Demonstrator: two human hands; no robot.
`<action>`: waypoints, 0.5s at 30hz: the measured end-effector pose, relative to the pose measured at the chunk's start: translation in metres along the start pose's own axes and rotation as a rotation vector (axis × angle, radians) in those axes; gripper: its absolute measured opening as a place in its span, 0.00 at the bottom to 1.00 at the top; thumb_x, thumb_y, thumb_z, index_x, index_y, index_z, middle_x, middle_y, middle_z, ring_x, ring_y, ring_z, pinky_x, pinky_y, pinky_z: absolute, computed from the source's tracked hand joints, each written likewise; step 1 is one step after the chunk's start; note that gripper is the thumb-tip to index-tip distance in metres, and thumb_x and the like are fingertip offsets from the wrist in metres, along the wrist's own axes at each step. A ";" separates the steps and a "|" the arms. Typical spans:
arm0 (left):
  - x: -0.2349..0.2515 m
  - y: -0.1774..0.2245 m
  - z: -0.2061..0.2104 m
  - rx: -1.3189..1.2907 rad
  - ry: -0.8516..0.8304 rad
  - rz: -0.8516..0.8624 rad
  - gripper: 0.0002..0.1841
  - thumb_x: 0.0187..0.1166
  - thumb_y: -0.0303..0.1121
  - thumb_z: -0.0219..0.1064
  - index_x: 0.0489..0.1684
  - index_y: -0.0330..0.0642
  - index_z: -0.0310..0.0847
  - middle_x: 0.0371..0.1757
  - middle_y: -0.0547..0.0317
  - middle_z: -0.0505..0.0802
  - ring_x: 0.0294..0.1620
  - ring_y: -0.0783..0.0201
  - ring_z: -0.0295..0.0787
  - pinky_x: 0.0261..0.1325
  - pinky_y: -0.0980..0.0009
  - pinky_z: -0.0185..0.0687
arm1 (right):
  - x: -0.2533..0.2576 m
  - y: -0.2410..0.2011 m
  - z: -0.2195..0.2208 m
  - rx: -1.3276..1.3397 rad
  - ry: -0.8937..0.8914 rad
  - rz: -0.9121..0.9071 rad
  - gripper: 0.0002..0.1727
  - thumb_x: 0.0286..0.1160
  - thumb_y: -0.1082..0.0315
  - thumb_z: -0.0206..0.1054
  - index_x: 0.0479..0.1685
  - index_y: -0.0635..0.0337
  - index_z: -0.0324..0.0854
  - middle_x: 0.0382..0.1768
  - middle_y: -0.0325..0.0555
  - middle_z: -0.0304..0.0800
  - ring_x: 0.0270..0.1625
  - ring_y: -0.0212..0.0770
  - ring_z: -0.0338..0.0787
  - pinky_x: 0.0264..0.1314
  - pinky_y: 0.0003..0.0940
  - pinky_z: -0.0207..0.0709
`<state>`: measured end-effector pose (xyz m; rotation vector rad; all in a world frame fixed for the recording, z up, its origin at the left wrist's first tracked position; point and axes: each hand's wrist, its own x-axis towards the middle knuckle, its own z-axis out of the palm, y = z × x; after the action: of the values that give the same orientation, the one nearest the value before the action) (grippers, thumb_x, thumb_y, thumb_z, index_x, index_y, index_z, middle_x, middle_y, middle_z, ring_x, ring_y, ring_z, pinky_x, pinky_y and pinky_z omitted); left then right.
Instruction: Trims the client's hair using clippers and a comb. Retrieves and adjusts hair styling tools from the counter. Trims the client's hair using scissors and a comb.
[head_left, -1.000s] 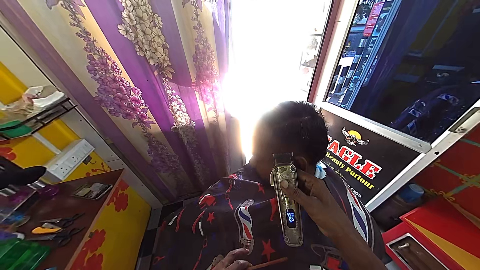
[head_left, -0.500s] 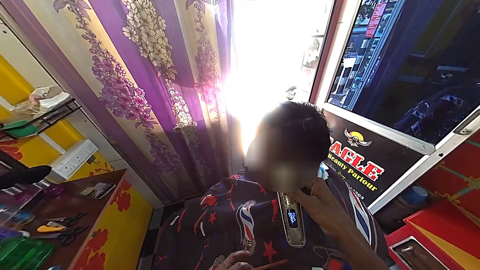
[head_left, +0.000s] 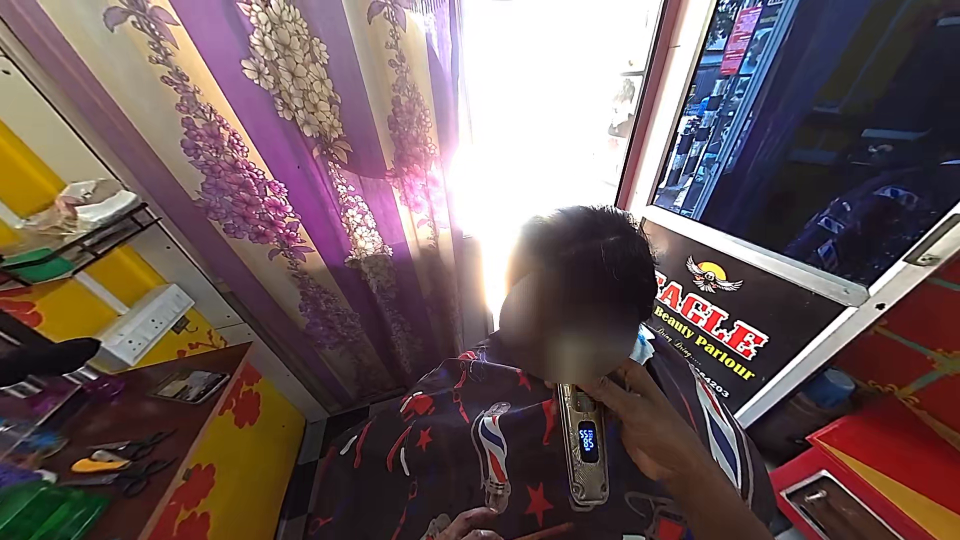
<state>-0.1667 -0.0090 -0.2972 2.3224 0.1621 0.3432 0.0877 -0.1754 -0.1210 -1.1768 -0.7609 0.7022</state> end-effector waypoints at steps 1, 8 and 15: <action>0.000 0.001 0.000 0.000 0.000 0.002 0.12 0.86 0.37 0.65 0.52 0.43 0.93 0.69 0.53 0.90 0.69 0.61 0.87 0.72 0.59 0.84 | 0.001 -0.001 0.000 0.006 -0.001 -0.009 0.25 0.83 0.50 0.66 0.65 0.64 0.82 0.54 0.60 0.92 0.52 0.52 0.94 0.59 0.47 0.89; 0.000 0.004 0.002 0.003 -0.016 -0.013 0.12 0.86 0.38 0.65 0.52 0.44 0.93 0.69 0.54 0.90 0.69 0.60 0.87 0.73 0.59 0.83 | 0.002 -0.008 0.008 -0.260 0.045 -0.155 0.23 0.79 0.52 0.71 0.64 0.57 0.84 0.50 0.49 0.94 0.52 0.44 0.94 0.59 0.40 0.89; -0.003 -0.001 0.004 0.007 -0.021 -0.014 0.13 0.87 0.39 0.64 0.53 0.44 0.93 0.69 0.54 0.90 0.70 0.60 0.86 0.74 0.59 0.82 | 0.003 -0.011 0.010 -0.142 0.062 -0.061 0.23 0.80 0.52 0.70 0.62 0.61 0.85 0.49 0.54 0.93 0.49 0.46 0.94 0.55 0.40 0.89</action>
<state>-0.1679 -0.0119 -0.3008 2.3298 0.1693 0.3114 0.0823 -0.1701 -0.1076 -1.2931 -0.8013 0.5657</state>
